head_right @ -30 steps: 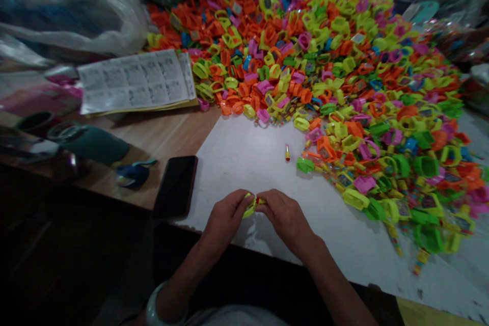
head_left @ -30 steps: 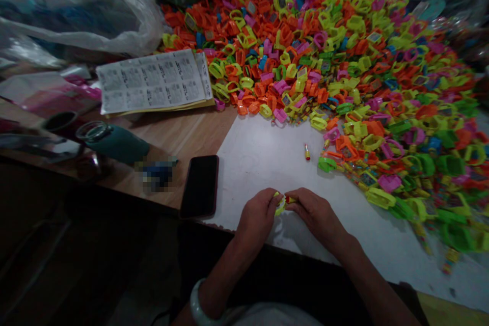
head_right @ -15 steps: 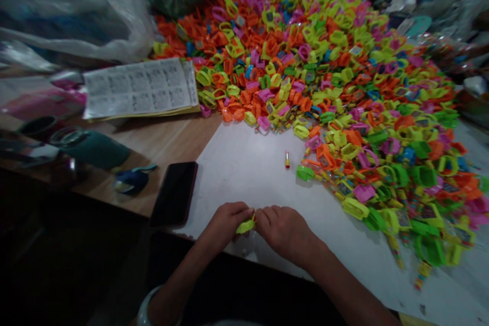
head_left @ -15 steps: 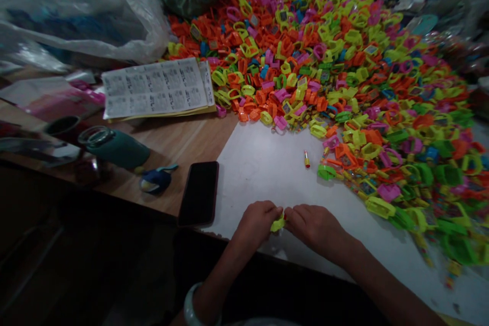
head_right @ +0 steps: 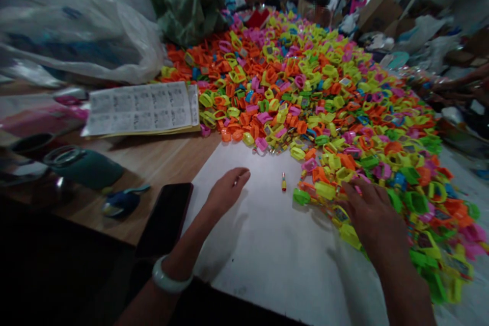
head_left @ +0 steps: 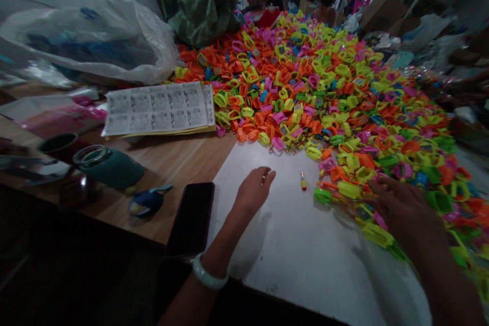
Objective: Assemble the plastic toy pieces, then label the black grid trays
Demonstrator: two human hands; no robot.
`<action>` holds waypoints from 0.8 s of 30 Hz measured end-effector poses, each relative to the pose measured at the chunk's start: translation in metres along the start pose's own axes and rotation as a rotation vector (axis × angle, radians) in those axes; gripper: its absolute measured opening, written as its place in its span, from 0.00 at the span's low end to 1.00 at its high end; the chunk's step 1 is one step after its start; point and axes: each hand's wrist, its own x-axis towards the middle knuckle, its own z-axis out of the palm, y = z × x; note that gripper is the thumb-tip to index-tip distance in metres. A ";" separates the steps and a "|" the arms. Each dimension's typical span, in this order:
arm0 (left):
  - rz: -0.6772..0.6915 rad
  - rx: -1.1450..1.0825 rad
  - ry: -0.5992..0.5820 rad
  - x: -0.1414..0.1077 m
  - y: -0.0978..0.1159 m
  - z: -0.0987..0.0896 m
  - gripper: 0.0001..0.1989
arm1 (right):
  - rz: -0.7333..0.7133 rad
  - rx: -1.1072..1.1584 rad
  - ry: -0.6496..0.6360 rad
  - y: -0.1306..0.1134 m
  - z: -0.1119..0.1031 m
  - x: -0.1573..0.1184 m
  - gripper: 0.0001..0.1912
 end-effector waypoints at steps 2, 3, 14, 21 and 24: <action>0.031 0.089 0.106 0.036 0.004 0.005 0.18 | 0.004 -0.067 -0.056 -0.002 0.005 0.022 0.16; 0.047 0.108 0.137 0.053 0.006 0.009 0.19 | -0.032 -0.048 -0.098 -0.012 0.012 0.034 0.18; 0.161 0.273 0.118 0.078 0.006 0.032 0.12 | -0.150 0.257 -0.392 -0.088 0.084 0.085 0.05; 0.231 0.169 -0.055 -0.003 -0.004 0.032 0.07 | -0.146 0.445 -0.421 -0.117 0.070 0.064 0.15; 0.114 -0.101 -0.087 -0.037 -0.008 0.027 0.07 | -0.209 0.515 -0.441 -0.127 0.063 0.048 0.11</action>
